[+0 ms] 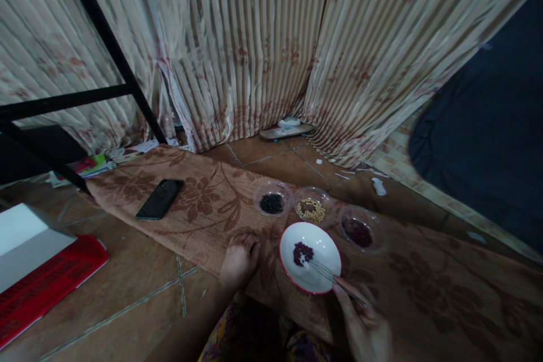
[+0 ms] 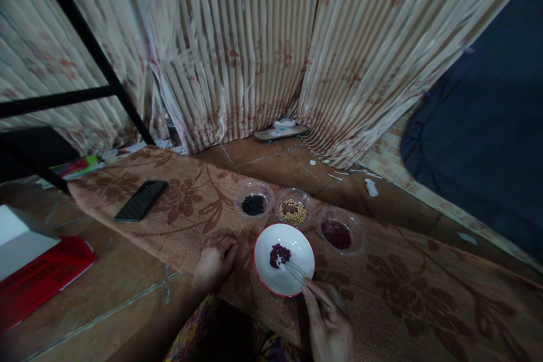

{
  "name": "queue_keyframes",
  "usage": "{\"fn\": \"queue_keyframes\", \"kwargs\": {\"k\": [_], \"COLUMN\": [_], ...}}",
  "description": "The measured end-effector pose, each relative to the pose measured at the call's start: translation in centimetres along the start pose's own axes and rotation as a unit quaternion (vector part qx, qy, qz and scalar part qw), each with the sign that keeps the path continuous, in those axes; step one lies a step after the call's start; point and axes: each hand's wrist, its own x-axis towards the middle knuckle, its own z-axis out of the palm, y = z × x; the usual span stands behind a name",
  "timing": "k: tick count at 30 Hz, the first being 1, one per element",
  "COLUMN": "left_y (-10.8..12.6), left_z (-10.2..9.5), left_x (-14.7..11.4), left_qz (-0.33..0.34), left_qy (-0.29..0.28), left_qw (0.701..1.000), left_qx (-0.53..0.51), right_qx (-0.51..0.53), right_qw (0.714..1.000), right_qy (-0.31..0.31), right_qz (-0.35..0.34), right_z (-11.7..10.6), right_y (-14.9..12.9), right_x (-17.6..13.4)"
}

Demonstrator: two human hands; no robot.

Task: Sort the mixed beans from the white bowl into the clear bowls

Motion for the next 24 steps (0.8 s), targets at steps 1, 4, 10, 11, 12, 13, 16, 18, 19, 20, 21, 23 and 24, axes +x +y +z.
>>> {"fn": "queue_keyframes", "kwargs": {"k": [1, 4, 10, 11, 12, 13, 16, 18, 19, 20, 21, 23, 24], "left_y": [-0.01, -0.05, 0.02, 0.08, 0.15, 0.21, 0.36, 0.40, 0.40, 0.39, 0.37, 0.34, 0.34], "left_z": [0.02, 0.07, 0.01, -0.03, -0.08, -0.12, -0.21, -0.25, -0.26, -0.27, -0.27, -0.30, -0.32], "left_x": [0.00, 0.01, 0.00, 0.00, 0.01, 0.02, 0.08, 0.12, 0.13, 0.13, 0.13, 0.14, 0.14], "left_qz": [0.000, -0.001, 0.004, 0.001, -0.001, -0.002, -0.004, -0.007, -0.008, -0.008, -0.007, -0.005, -0.004], "left_qy": [-0.002, 0.002, 0.004, 0.003, 0.002, 0.000, -0.006, -0.008, -0.007, -0.007, -0.007, -0.008, -0.008], "left_qw": [1.000, 1.000, 1.000, 1.000, 1.000, 1.000, 1.000, 1.000, 1.000, 1.000, 1.000, 1.000, 1.000], "left_qx": [0.001, 0.004, 0.008, 0.011, 0.014, 0.016, 0.016, 0.013, 0.012, 0.013, 0.013, 0.015, 0.015], "right_qx": [-0.002, -0.004, -0.005, 0.002, 0.009, 0.015, 0.025, 0.021, 0.017, 0.014, 0.013, 0.013, 0.015], "right_qw": [1.000, 1.000, 1.000, 1.000, 1.000, 0.999, 0.999, 0.999, 0.999, 0.999, 1.000, 1.000, 1.000], "right_qy": [0.002, 0.006, 0.021, 0.024, 0.025, 0.026, 0.024, 0.020, 0.018, 0.018, 0.019, 0.023, 0.024], "right_qz": [0.000, -0.005, 0.002, 0.000, -0.006, -0.014, -0.036, -0.033, -0.028, -0.022, -0.016, -0.011, -0.011], "right_z": [0.05, 0.18, 0.53, 0.63, 0.72, 0.81, 0.95, 0.94, 0.92, 0.88, 0.84, 0.77, 0.73], "right_y": [-0.05, -0.20, -0.23, -0.19, -0.16, -0.13, -0.10, -0.12, -0.13, -0.15, -0.16, -0.18, -0.20], "right_x": [-0.02, -0.14, -0.35, -0.37, -0.39, -0.40, -0.43, -0.42, -0.41, -0.40, -0.39, -0.37, -0.38]}}
